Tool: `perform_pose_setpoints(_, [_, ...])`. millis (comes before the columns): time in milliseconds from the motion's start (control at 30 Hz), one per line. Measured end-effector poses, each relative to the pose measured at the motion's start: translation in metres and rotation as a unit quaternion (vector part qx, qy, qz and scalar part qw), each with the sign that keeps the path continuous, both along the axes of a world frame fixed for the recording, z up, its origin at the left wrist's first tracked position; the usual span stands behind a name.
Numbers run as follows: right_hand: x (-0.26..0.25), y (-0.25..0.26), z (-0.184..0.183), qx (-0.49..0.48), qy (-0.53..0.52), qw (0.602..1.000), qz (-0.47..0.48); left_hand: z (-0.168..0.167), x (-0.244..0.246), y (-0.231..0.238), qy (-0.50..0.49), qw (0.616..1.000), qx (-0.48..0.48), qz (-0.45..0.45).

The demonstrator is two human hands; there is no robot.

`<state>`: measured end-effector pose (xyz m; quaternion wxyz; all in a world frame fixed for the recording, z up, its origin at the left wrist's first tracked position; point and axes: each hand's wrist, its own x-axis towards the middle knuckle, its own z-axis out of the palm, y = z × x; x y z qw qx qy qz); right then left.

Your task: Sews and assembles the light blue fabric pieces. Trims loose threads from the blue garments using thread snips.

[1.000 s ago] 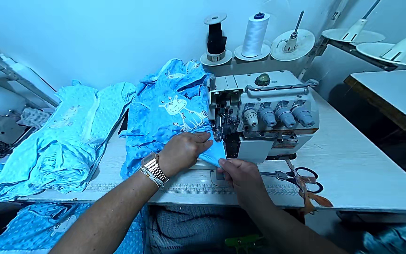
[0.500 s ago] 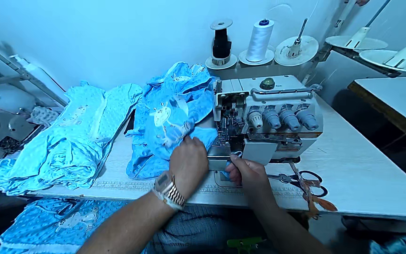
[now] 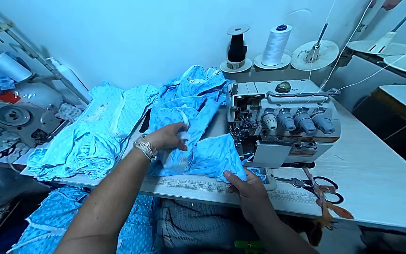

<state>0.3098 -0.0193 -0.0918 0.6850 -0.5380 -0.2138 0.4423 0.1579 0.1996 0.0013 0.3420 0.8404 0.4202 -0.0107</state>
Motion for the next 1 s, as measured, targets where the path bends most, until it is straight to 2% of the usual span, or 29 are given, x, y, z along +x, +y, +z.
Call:
perform_pose_setpoints(100, [0.002,-0.006,0.003,0.033,0.075,0.996,-0.037,0.006,-0.024,-0.033,-0.061,0.988,-0.121,0.069])
perform_pose_setpoints(200, [0.008,-0.009,0.009,0.089,0.123,0.987,-0.06,0.045,-0.072,-0.085,-0.267,0.936,-0.223,0.054])
perform_pose_setpoints(267, [0.01,-0.008,0.015,0.096,0.136,0.983,-0.074,0.065,-0.095,-0.109,-0.348,0.919,-0.184,0.016])
perform_pose_setpoints(300, [0.009,-0.007,0.017,0.093,0.138,0.983,-0.078,0.067,-0.099,-0.116,-0.348,0.931,-0.112,-0.003])
perform_pose_setpoints(333, [0.006,-0.005,0.018,0.087,0.14,0.983,-0.077,0.065,-0.098,-0.119,-0.308,0.951,-0.018,-0.021])
perform_pose_setpoints(400, [0.0,-0.004,0.016,0.066,0.136,0.986,-0.07,0.048,-0.087,-0.112,-0.163,0.977,0.124,-0.057])
perform_pose_setpoints(500, [-0.01,-0.006,0.012,0.024,0.106,0.993,-0.043,0.009,-0.054,-0.098,0.045,0.99,0.134,-0.021])
perform_pose_setpoints(600, [-0.01,-0.007,0.004,-0.001,0.08,0.997,-0.019,-0.035,-0.035,-0.091,0.152,0.969,0.193,-0.031])
perform_pose_setpoints(667, [-0.006,-0.009,0.004,0.016,0.068,0.996,-0.051,-0.037,-0.042,-0.083,0.122,0.967,0.224,-0.004])
perform_pose_setpoints(700, [-0.004,-0.009,0.006,0.031,0.07,0.995,-0.068,-0.025,-0.048,-0.079,0.093,0.975,0.2,0.026])
perform_pose_setpoints(800, [-0.004,-0.009,0.017,0.09,0.122,0.986,-0.071,0.043,-0.073,-0.093,-0.065,0.989,0.026,0.132])
perform_pose_setpoints(833, [-0.007,-0.009,0.021,0.103,0.137,0.983,-0.058,0.063,-0.082,-0.104,-0.118,0.981,-0.006,0.152])
perform_pose_setpoints(867, [-0.01,-0.008,0.025,0.104,0.146,0.983,-0.042,0.079,-0.09,-0.117,-0.138,0.978,0.006,0.159])
perform_pose_setpoints(933, [-0.016,-0.006,0.025,0.075,0.156,0.985,-0.017,0.087,-0.103,-0.139,-0.112,0.98,0.092,0.137])
perform_pose_setpoints(1000, [-0.018,-0.002,0.018,0.014,0.154,0.988,-0.014,0.067,-0.107,-0.155,0.013,0.98,0.172,0.097])
